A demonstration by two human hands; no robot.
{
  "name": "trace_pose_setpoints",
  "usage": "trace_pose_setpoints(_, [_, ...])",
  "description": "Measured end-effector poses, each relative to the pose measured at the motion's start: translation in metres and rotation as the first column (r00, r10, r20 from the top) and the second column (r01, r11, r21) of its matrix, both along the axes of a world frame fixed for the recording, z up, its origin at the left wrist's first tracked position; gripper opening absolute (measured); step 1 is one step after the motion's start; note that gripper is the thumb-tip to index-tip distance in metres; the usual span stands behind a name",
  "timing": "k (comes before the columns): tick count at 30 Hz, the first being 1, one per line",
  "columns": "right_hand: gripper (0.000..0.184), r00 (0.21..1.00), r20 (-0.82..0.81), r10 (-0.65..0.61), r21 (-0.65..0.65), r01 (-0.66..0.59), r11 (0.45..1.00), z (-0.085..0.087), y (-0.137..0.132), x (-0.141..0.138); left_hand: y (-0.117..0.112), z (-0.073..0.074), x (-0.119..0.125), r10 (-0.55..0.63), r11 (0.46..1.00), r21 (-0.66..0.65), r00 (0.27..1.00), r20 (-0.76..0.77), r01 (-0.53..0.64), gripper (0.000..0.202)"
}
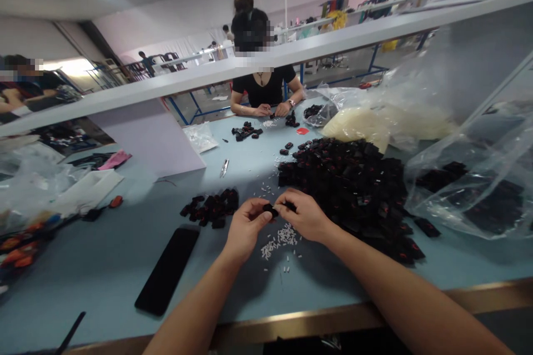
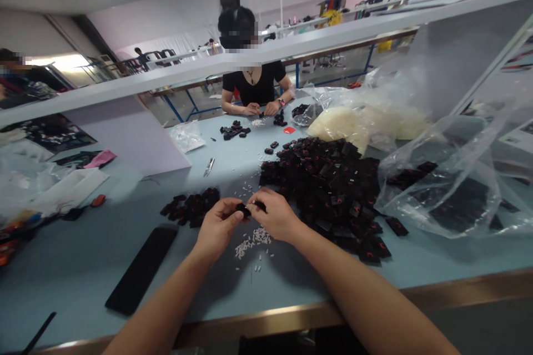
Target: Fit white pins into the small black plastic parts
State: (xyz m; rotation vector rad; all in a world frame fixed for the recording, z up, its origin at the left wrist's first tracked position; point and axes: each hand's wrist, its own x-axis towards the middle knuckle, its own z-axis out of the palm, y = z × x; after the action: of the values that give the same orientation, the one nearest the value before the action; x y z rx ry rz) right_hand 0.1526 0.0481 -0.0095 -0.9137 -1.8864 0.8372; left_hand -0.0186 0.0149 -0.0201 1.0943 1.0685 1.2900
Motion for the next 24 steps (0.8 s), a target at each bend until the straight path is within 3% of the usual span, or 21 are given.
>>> trace_pose_setpoints(12, [0.01,0.998,0.065,0.015,0.031,-0.017,0.999,0.0,0.0027,0.0023,-0.0013,0.0064,-0.0011,0.031,0.999,0.028,0.986,-0.163,-0.027,0.026])
trace_pose_setpoints(24, [0.012,0.997,0.075,0.013,-0.013,-0.012,1.0,0.0006,0.0027,0.002,-0.0008,0.0055,-0.0008,-0.01,1.0,-0.02,0.988,-0.154,0.007,0.028])
